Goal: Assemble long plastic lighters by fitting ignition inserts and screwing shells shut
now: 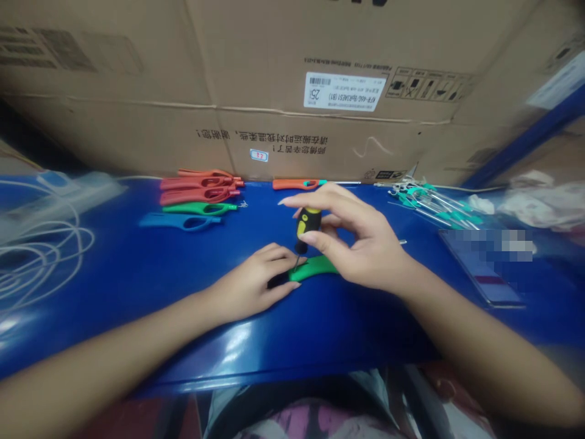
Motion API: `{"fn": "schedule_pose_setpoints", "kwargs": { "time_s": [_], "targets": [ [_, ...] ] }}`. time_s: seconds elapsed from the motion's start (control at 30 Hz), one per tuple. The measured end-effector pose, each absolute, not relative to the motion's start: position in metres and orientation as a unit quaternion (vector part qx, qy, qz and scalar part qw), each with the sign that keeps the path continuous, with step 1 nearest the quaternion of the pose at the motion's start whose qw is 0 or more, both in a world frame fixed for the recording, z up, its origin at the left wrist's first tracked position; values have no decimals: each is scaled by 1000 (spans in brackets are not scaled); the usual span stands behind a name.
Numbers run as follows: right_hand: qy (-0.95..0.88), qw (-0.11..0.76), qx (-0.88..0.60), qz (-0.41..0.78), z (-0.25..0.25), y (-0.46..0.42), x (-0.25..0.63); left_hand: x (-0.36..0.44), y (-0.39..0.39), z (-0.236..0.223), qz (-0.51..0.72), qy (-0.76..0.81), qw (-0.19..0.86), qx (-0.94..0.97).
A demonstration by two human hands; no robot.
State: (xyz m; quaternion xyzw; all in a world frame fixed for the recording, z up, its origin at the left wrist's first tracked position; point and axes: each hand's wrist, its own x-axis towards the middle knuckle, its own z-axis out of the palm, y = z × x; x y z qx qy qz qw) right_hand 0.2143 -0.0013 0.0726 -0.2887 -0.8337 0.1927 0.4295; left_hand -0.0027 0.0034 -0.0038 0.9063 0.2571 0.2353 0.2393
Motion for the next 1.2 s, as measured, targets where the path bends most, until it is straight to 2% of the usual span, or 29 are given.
{"fn": "schedule_pose_setpoints", "kwargs": {
  "time_s": [0.13,0.27,0.33,0.43,0.5,0.57,0.73,1.03,1.2],
  "targets": [
    [-838,441,-309,86,71,0,215,-3,3,-5,241,258,235,906],
    [-849,415,-257,200,76,-4,216,-3,3,-6,242,261,228,906],
    [-849,419,-237,219,78,-5,216,-3,3,-7,242,261,229,906],
    [-855,439,-252,115,76,-5,217,-3,3,-7,240,262,234,905],
    [-866,423,-267,24,74,-4,218,-2,3,-7,241,264,234,904],
    [-876,402,-265,-18,73,-4,218,-1,2,-7,246,266,237,901],
    [-877,397,-237,132,78,-6,219,1,1,-9,265,286,237,890],
    [-864,419,-259,104,75,-7,216,3,3,-9,284,303,247,875],
    [-829,449,-285,173,81,-2,219,3,3,-6,282,307,258,871]
  ]
}}
